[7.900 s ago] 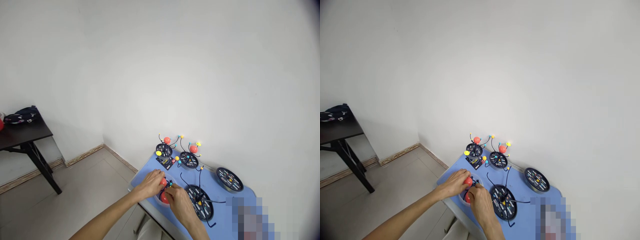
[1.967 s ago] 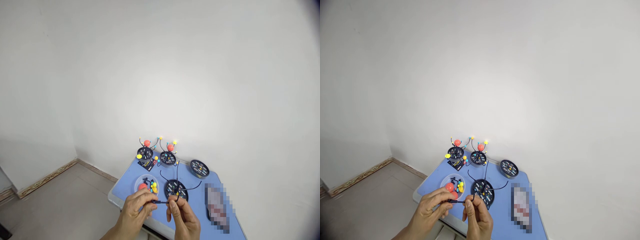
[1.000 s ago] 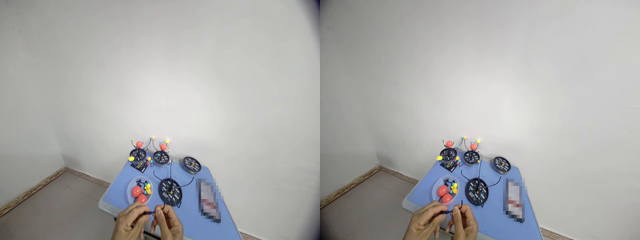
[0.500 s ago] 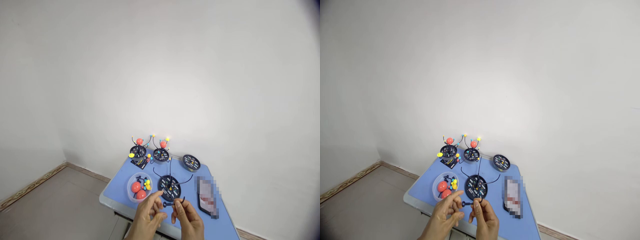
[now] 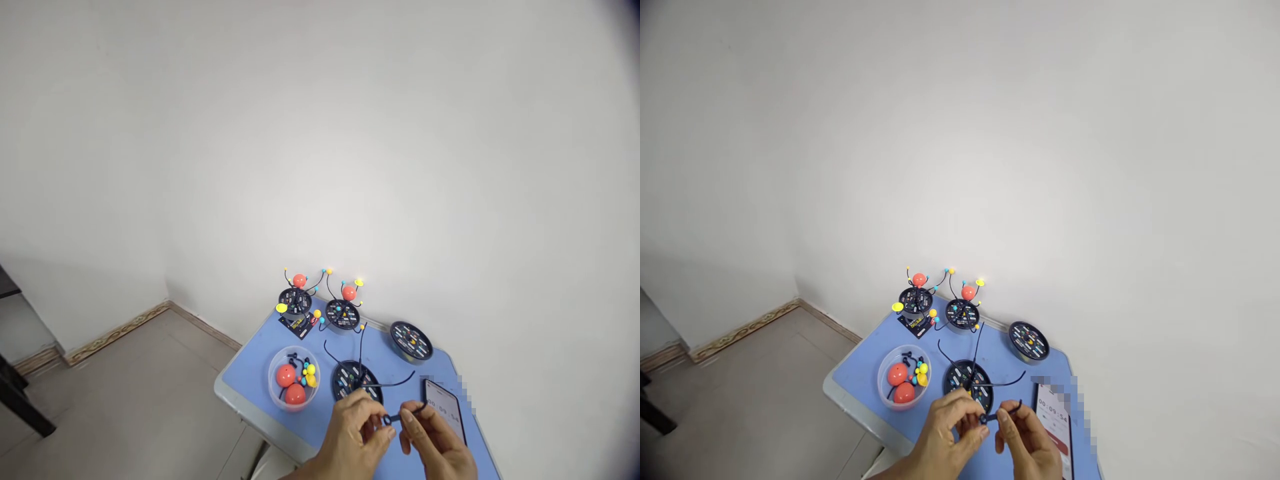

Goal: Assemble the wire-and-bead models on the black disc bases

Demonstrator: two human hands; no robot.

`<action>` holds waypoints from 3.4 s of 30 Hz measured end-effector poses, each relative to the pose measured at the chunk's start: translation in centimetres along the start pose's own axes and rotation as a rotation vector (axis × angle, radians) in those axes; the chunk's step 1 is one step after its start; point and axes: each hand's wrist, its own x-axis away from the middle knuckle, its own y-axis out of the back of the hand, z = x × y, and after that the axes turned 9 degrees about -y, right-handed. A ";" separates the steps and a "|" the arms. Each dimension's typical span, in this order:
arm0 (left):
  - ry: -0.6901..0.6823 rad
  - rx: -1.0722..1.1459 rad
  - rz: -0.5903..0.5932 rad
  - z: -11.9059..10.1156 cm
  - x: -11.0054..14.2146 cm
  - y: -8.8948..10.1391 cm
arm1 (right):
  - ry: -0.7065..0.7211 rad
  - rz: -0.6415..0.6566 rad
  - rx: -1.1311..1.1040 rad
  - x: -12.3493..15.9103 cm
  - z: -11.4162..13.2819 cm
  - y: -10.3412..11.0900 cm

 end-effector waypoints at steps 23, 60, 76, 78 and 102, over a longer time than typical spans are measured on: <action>0.100 -0.274 0.017 5.1 -4.0 0.1 | 0.003 0.019 -0.053 -7.7 -2.1 -3.8; 0.320 -0.658 0.306 5.5 -5.1 0.3 | 0.035 -0.059 0.229 -8.1 -6.4 -2.9; 0.226 -0.525 0.192 2.1 -2.2 4.1 | 0.122 -0.144 0.472 -4.4 -2.5 1.0; 0.218 -0.528 0.167 1.8 -1.5 6.7 | 0.152 -0.173 0.500 -3.5 -2.2 1.2; 0.281 -0.842 0.396 4.2 -1.8 17.1 | 0.555 0.633 1.317 -0.9 -1.7 -16.5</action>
